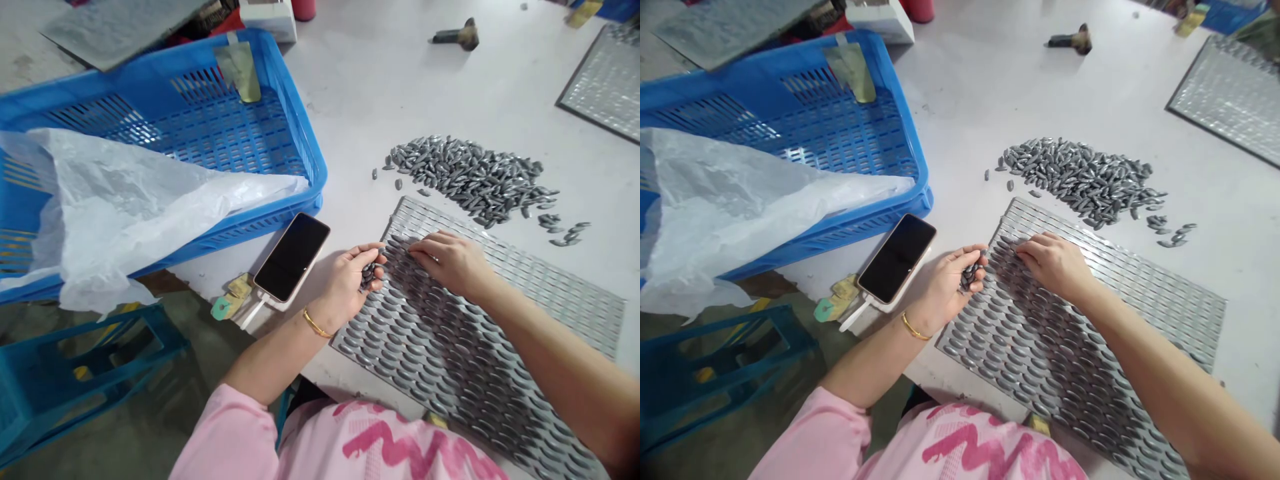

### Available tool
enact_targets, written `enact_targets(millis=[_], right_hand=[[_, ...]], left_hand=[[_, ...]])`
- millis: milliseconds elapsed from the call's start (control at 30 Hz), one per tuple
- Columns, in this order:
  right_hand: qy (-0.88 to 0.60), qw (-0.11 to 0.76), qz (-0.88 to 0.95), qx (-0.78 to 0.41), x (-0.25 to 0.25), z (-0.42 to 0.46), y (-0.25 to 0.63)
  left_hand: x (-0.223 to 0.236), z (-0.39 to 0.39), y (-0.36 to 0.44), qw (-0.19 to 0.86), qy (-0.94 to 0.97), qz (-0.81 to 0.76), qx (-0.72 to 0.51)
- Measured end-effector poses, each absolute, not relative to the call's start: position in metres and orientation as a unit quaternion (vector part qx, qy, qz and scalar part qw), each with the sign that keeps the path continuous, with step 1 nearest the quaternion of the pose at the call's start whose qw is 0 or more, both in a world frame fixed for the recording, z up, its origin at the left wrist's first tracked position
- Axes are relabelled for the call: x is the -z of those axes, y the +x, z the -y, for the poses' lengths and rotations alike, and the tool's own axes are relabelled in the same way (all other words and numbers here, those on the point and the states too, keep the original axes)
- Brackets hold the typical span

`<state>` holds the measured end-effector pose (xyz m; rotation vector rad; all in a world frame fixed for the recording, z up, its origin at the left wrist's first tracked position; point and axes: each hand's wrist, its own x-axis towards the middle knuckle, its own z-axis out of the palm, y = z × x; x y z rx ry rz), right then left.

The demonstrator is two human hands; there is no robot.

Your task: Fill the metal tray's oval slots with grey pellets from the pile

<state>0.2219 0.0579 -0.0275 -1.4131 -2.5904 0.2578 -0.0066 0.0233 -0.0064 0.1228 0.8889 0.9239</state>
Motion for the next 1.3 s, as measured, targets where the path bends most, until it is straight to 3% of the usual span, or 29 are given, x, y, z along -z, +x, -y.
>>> enact_targets(millis=[167, 400, 700, 800, 1033, 1300], right_hand=[[-0.482, 0.077, 0.87, -0.074, 0.026, -0.058, 0.221], [-0.452, -0.028, 0.891, -0.034, 0.009, -0.063, 0.207], [-0.478, -0.034, 0.877, -0.039, 0.012, -0.067, 0.207], [-0.469, 0.012, 0.879, -0.082, 0.012, -0.067, 0.216], [-0.487, 0.231, 0.807, -0.242, -0.012, -0.04, 0.199], [-0.547, 0.294, 0.691, -0.369, -0.008, -0.028, 0.178]], left_hand=[[0.007, -0.023, -0.006, 0.805, 0.057, -0.411, -0.425], [0.012, -0.022, -0.006, 0.798, 0.074, -0.412, -0.434], [0.014, -0.022, -0.006, 0.802, 0.092, -0.4, -0.433], [0.012, -0.02, -0.006, 0.809, 0.109, -0.404, -0.413], [0.009, -0.018, -0.005, 0.807, 0.134, -0.416, -0.397], [0.011, -0.018, -0.003, 0.828, 0.136, -0.382, -0.388]])
